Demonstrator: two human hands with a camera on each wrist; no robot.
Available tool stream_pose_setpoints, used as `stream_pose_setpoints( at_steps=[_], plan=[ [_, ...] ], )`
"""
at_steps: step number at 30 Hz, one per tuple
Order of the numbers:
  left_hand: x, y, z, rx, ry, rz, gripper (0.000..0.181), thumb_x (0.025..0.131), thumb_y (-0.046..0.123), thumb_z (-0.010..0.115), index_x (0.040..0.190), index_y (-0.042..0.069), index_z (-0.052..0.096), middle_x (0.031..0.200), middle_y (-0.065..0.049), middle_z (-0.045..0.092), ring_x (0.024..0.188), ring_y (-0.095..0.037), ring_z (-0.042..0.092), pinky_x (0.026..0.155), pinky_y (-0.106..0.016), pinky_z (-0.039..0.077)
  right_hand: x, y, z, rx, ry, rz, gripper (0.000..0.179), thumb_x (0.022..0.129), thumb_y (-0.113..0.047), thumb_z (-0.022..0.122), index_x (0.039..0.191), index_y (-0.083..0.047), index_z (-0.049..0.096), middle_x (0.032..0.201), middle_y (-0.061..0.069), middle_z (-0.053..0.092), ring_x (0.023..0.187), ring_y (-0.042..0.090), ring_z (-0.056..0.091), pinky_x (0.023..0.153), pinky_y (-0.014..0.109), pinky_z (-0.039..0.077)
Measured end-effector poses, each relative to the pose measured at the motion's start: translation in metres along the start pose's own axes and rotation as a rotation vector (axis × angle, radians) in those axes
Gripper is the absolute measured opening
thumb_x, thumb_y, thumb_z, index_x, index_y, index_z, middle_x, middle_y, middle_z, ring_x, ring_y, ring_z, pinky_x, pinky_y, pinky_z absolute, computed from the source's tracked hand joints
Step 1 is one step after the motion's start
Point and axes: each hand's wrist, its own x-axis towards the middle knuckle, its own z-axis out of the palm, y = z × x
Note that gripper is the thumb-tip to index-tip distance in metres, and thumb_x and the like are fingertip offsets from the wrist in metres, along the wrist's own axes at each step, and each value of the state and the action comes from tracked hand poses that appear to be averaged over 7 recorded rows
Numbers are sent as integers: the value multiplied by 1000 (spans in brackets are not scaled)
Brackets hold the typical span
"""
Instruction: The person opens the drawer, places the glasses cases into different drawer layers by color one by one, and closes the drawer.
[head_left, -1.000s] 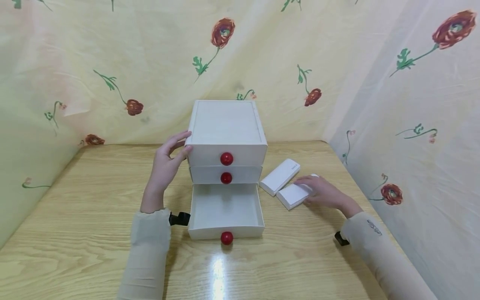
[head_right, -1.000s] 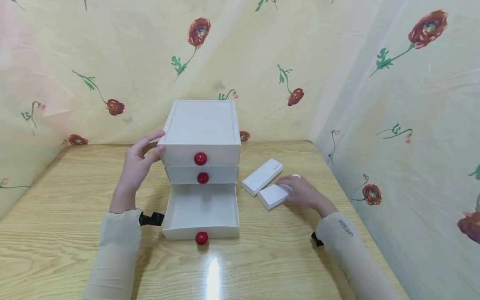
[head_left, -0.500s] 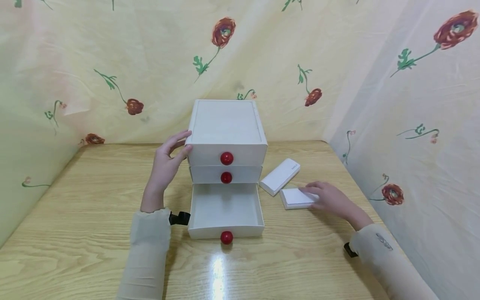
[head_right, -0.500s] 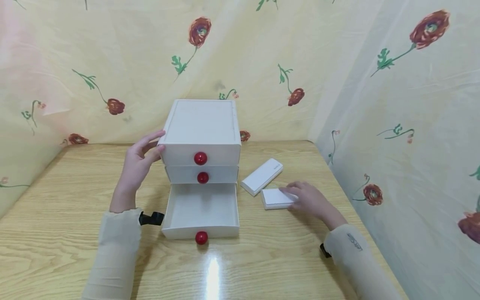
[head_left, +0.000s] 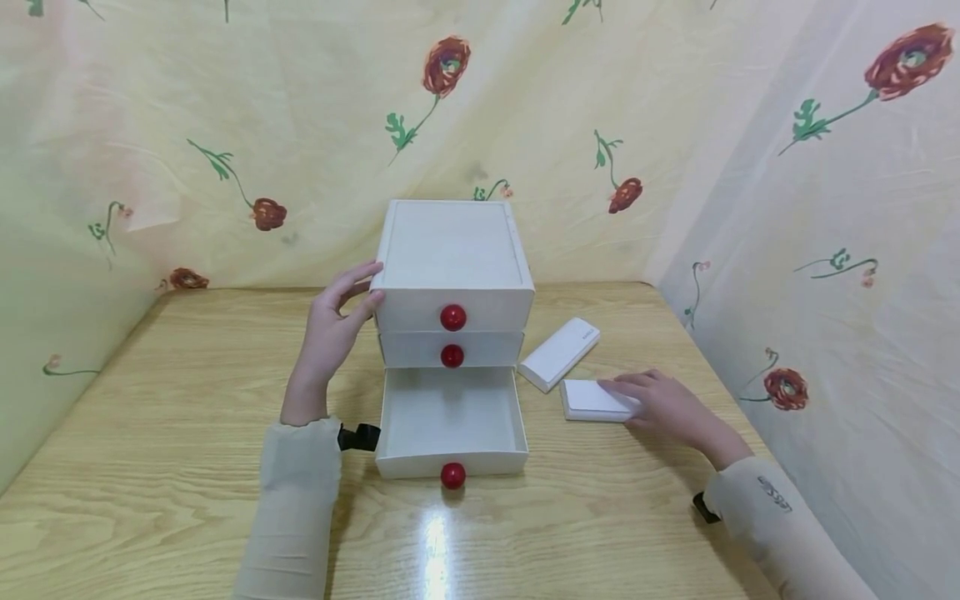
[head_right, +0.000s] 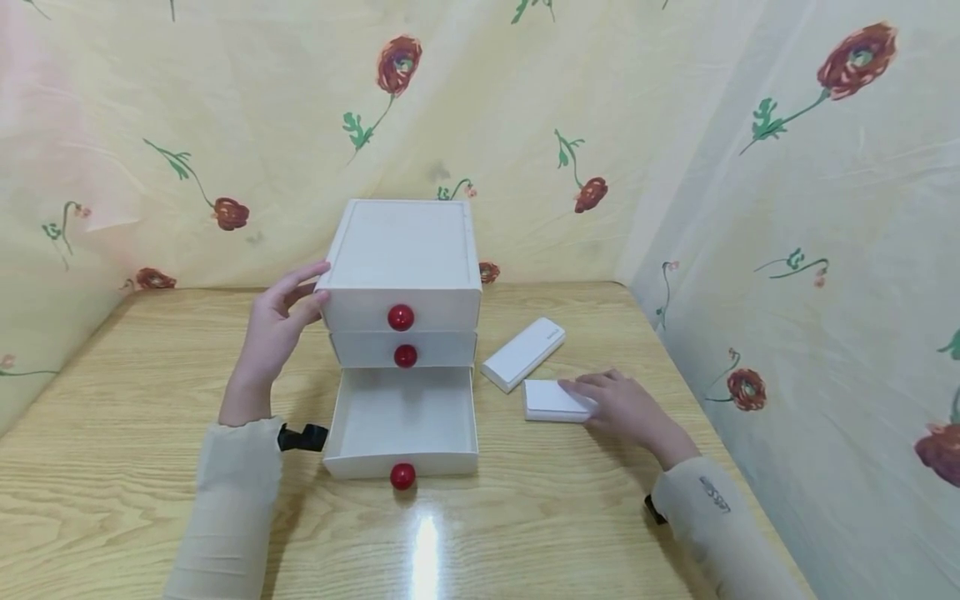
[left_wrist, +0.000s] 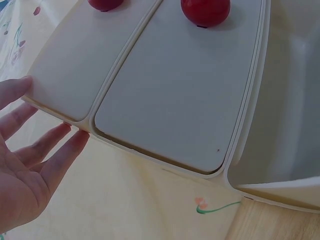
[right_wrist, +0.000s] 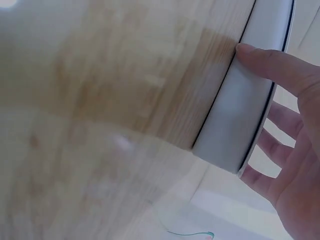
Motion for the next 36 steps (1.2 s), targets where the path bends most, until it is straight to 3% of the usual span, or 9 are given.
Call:
stream_pose_setpoints(
  at_steps=[10,21,36],
  plan=[
    [0,0,0,7,-2,2,41,97,15,59,136,5,54,145,-8,47,126,-26,48,79,-13,54,-4,-7,-8,26,-40,36,67,79,-14,78,140,-15,51,130,18,60,113,41,56,83,54,53],
    [0,1,0,2,-6,5,41,97,14,59,136,4,54,145,-9,47,126,-27,48,79,-13,54,-2,-24,-28,-34,126,-65,63,74,-17,81,133,-15,58,122,14,65,103,32,59,72,46,54],
    [0,0,0,10,-6,0,41,97,15,59,136,6,55,144,-7,48,126,-25,49,79,-12,53,7,-65,-52,-58,173,-107,63,73,-18,82,131,-21,60,120,6,67,103,26,60,70,40,56]
  ],
)
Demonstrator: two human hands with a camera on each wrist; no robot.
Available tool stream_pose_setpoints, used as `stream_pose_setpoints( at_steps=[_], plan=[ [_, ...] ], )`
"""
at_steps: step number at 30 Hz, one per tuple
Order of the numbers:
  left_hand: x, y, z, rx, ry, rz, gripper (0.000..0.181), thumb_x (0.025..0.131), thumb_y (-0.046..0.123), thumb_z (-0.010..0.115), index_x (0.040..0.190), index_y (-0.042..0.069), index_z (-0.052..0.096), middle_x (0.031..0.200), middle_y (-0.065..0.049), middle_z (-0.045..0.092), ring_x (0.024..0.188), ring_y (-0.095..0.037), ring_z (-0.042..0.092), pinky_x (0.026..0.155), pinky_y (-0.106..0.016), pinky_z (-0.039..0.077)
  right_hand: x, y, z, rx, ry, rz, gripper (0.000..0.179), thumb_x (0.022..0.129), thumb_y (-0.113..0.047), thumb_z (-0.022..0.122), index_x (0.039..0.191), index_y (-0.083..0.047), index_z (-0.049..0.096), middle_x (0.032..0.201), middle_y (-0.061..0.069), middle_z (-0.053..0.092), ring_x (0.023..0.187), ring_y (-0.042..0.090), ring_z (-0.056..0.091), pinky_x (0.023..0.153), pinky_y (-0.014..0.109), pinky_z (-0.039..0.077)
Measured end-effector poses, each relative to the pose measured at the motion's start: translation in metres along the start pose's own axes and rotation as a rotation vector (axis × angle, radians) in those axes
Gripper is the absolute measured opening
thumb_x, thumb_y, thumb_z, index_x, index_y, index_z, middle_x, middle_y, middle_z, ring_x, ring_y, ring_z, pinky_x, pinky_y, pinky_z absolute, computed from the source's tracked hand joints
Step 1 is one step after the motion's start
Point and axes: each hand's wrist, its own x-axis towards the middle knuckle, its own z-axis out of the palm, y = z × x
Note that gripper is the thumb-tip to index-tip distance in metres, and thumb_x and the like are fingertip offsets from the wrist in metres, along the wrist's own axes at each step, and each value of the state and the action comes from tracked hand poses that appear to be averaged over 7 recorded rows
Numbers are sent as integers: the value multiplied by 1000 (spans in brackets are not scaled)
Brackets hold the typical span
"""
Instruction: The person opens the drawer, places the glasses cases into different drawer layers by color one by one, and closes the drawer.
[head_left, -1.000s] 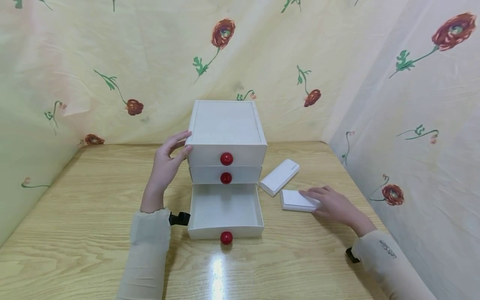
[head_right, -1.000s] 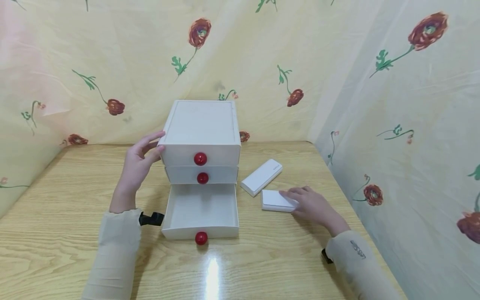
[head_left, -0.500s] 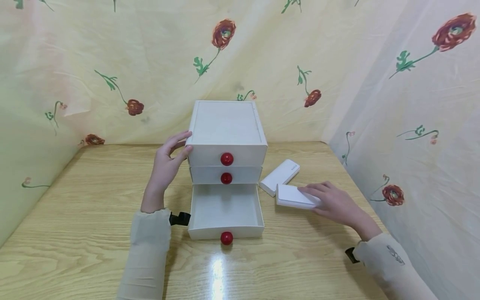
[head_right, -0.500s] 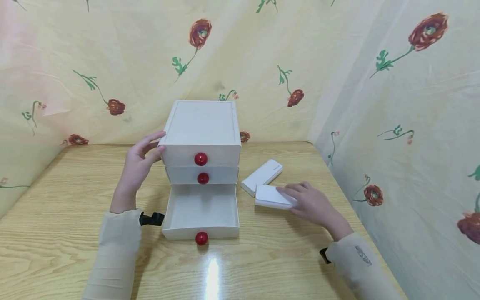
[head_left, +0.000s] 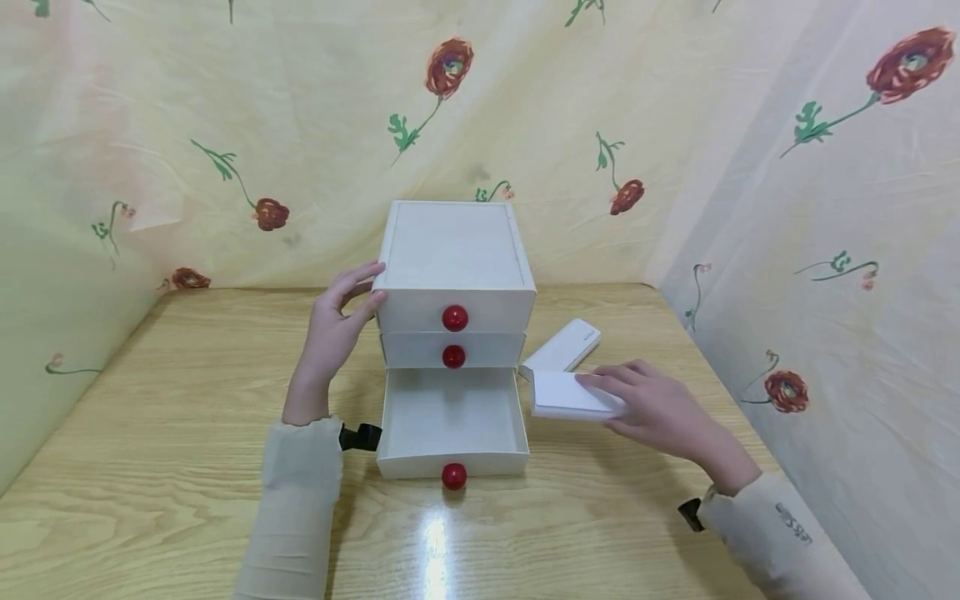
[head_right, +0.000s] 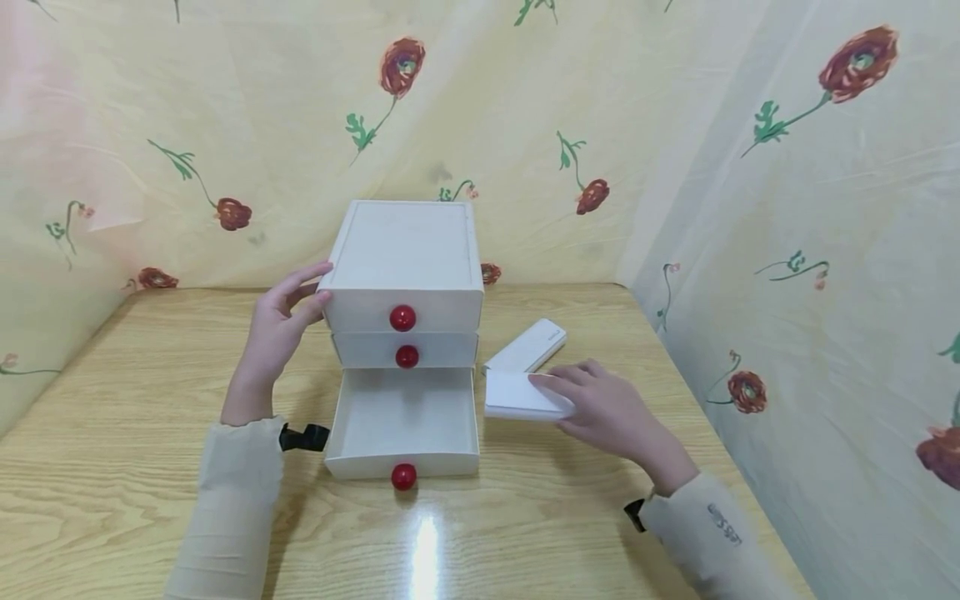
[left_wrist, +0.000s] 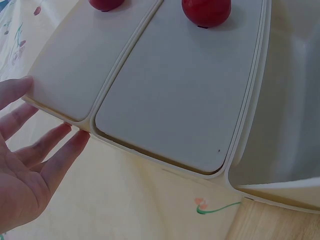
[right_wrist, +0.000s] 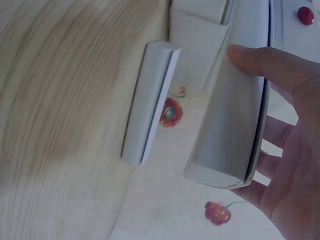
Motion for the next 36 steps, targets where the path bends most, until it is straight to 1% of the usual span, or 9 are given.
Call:
stream_pose_setpoints(
  at_steps=[7,11,15,18,26,30,36],
  plan=[
    [1,-1,2,2,-1,11,40,97,16,59,135,5,55,145,-9,48,126,-27,49,79,-14,54,9,-15,0,19,32,-23,63,71,-20,83,130,-24,61,118,1,67,102,23,60,62,35,55],
    [2,-3,4,3,0,17,40,97,17,60,135,6,56,145,-9,48,127,-29,49,80,-15,54,13,-21,4,14,50,-36,63,69,-23,84,129,-25,62,117,0,68,101,22,61,58,32,53],
    [2,-4,5,-2,-5,15,41,96,17,60,135,6,56,145,-8,48,127,-28,49,81,-17,55,18,-26,9,10,57,-50,63,69,-25,84,128,-24,63,116,0,68,102,23,61,59,33,54],
    [3,-4,4,-1,-6,10,40,96,17,60,135,7,56,145,-7,48,127,-27,50,82,-18,55,23,-31,12,9,55,-70,63,70,-27,84,129,-24,62,117,1,68,103,24,62,62,34,55],
    [2,-2,2,10,-4,6,40,97,16,60,135,7,56,145,-6,49,127,-26,50,83,-19,55,43,-48,14,48,46,-119,62,74,-32,82,131,-23,61,122,1,67,106,22,61,70,33,56],
    [3,-2,1,12,-3,9,40,97,16,60,136,7,56,145,-7,49,126,-26,50,83,-20,56,55,-58,17,67,32,-139,61,77,-34,80,133,-24,59,127,1,66,108,20,59,70,31,56],
    [3,-3,0,14,4,15,40,97,16,60,135,6,56,144,-7,49,126,-26,50,83,-19,56,73,-72,25,88,38,-187,59,78,-34,79,133,-24,59,123,-1,66,109,19,58,65,26,53]
  ],
)
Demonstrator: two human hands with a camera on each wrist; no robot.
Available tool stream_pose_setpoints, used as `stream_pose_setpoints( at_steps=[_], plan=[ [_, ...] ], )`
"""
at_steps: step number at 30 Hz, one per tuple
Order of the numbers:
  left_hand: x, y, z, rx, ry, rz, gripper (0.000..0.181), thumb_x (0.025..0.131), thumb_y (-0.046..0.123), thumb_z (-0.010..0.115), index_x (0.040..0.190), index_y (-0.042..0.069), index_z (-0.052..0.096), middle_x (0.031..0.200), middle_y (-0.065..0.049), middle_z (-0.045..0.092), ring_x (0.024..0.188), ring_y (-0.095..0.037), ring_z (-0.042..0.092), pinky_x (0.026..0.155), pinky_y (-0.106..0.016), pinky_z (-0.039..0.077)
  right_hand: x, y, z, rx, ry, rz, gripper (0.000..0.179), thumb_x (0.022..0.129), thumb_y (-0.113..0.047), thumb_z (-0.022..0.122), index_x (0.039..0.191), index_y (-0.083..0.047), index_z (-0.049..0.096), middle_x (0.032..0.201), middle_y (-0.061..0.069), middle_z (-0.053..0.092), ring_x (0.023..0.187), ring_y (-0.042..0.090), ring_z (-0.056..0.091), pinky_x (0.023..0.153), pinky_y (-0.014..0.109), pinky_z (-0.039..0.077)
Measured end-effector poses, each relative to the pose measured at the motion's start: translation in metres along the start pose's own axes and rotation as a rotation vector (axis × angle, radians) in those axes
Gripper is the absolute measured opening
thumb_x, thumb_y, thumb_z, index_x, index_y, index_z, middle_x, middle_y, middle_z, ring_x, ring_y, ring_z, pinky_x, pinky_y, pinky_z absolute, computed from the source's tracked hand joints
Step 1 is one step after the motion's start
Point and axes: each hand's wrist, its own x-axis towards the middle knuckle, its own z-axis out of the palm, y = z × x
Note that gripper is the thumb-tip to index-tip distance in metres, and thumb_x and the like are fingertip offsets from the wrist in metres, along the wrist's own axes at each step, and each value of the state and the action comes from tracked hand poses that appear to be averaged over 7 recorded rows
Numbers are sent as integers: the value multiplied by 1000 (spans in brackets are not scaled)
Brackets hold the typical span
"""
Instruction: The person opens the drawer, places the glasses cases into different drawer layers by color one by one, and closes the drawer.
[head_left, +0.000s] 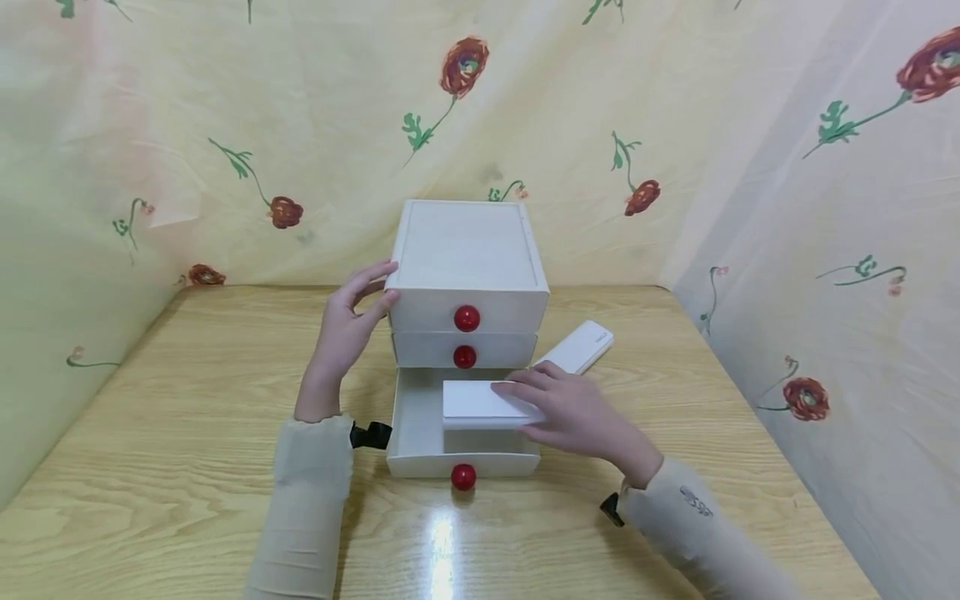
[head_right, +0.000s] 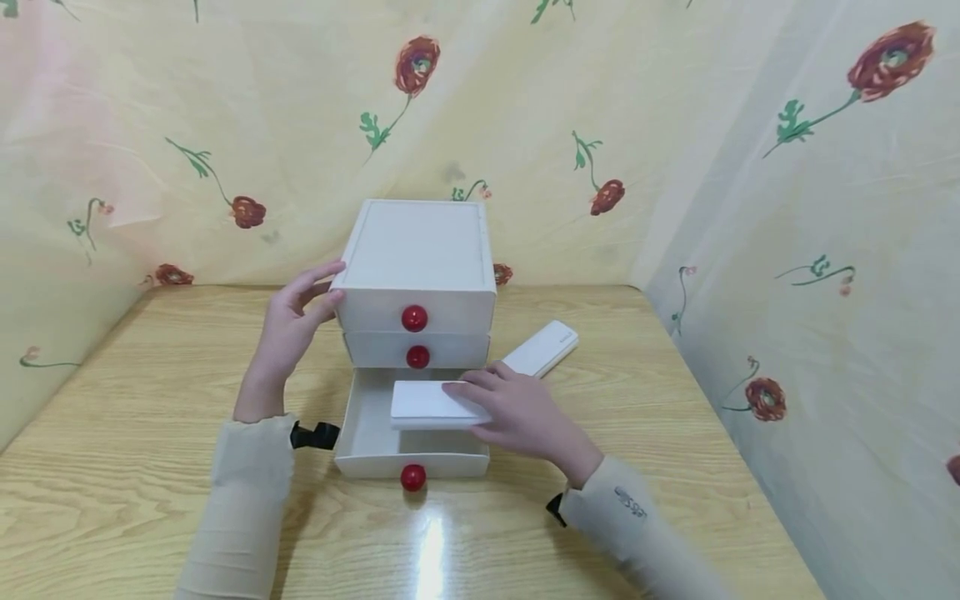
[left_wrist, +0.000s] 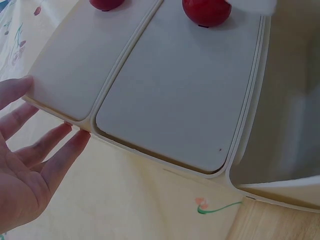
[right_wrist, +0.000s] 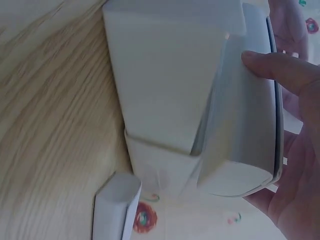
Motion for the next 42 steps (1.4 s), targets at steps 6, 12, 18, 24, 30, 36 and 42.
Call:
stream_pose_setpoints(
  at_steps=[6,12,18,24,30,36,42],
  plan=[
    [2,0,1,6,-4,-2,40,97,17,60,136,7,56,145,-6,49,126,-25,50,85,-24,56,10,-7,8,4,21,-38,58,79,-34,79,132,-22,60,122,0,67,111,21,58,73,29,55],
    [2,0,1,11,-7,-11,40,97,17,60,136,8,56,145,-6,49,126,-24,51,86,-28,57,19,-12,14,-5,12,-38,55,81,-37,76,132,-23,60,123,0,67,111,21,57,73,29,56],
    [2,-1,1,21,-5,-5,40,97,17,60,136,8,56,144,-6,50,126,-25,51,86,-30,57,29,-16,22,-28,35,-62,55,81,-39,76,131,-23,61,121,1,68,108,21,59,81,33,55],
    [2,-1,1,19,-5,-1,40,97,17,60,135,7,56,145,-6,49,126,-25,51,86,-28,57,35,-20,28,-68,4,-11,56,83,-44,73,134,-26,58,123,1,68,110,21,59,75,33,57],
    [1,-2,0,3,-4,3,40,97,15,60,135,6,56,144,-8,49,126,-26,50,84,-23,56,37,-21,38,-98,-17,38,55,84,-46,70,134,-27,58,124,0,68,109,21,61,70,34,57],
    [0,-1,0,2,3,16,39,96,13,59,134,5,56,143,-9,50,125,-27,50,81,-18,56,38,-21,43,-89,-30,63,55,85,-45,70,134,-24,58,127,-1,66,110,22,59,71,36,58],
    [0,-1,0,10,1,20,39,97,12,59,134,4,56,142,-10,50,125,-27,51,81,-20,56,42,-20,49,-71,-67,87,54,86,-43,69,134,-22,58,131,1,64,114,23,58,82,38,57]
  ],
)
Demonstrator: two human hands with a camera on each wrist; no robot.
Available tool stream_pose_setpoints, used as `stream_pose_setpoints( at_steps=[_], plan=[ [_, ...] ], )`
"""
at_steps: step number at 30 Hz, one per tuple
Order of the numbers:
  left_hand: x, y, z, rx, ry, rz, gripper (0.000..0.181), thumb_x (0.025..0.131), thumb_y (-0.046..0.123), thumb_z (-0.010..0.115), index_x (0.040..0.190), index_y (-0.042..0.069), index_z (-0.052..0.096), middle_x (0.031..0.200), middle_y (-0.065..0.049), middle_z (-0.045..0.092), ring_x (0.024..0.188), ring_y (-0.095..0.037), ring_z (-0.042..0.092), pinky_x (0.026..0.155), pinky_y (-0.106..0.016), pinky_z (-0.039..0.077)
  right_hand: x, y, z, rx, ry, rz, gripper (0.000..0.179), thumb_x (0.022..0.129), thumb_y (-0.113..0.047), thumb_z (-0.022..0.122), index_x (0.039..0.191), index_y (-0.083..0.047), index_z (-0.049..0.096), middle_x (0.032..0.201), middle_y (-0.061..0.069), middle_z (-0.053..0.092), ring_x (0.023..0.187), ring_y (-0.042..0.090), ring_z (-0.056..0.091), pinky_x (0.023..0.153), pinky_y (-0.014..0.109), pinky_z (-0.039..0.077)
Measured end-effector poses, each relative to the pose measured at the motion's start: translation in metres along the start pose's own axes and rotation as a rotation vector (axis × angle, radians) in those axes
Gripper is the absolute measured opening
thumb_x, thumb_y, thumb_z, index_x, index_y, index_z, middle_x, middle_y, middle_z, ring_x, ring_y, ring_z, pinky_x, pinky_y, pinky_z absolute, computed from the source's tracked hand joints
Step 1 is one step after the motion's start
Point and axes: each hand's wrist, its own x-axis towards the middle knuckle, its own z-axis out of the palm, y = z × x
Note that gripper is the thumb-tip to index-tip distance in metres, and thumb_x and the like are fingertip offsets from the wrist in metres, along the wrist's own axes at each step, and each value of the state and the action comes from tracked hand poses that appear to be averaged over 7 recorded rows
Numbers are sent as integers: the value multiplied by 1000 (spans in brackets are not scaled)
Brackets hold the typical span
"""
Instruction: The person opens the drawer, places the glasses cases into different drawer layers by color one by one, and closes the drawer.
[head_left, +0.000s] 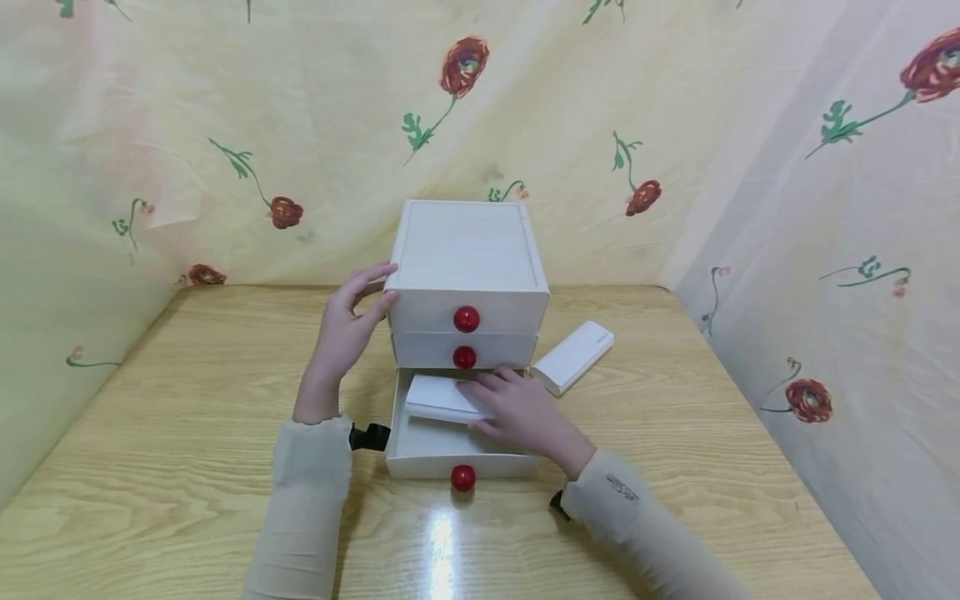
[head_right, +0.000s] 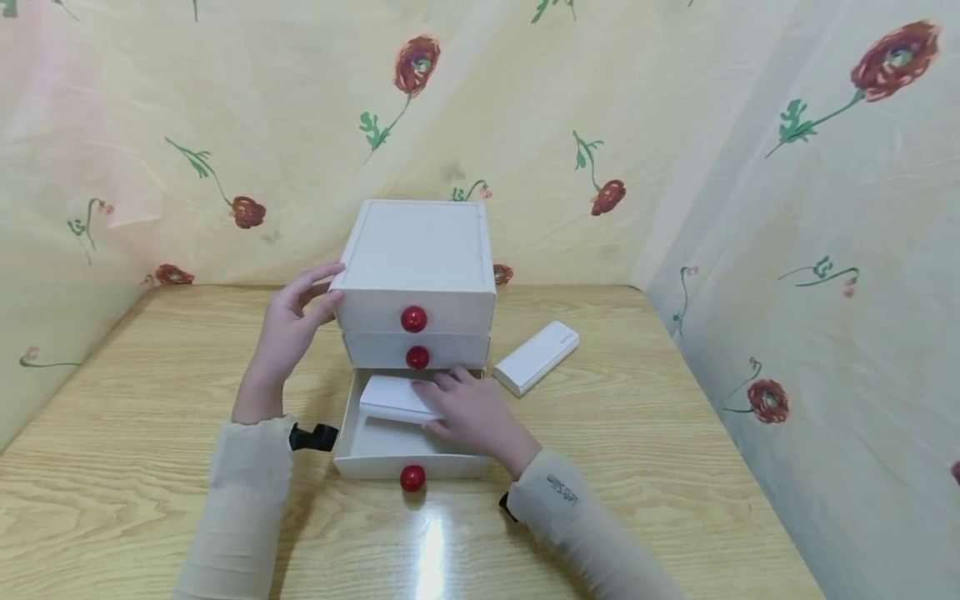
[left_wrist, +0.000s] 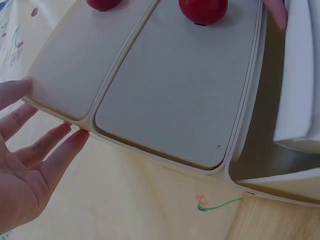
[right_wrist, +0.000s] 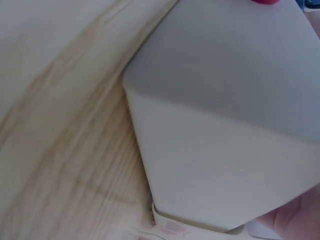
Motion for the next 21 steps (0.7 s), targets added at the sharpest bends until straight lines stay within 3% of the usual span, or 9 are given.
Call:
stream_pose_setpoints(
  at_steps=[8,21],
  plan=[
    [0,1,-1,-1,-7,-5,39,96,12,59,134,4,56,141,-11,50,125,-28,51,83,-24,57,4,-3,2,7,-43,5,50,86,-40,70,131,-21,60,130,2,65,114,23,58,84,37,57],
    [0,2,-2,-6,-11,-2,39,96,12,59,134,4,56,141,-11,51,124,-28,52,81,-22,57,3,-3,5,76,-89,47,57,81,-40,76,132,-19,60,132,2,62,122,24,56,100,43,50]
  ],
)
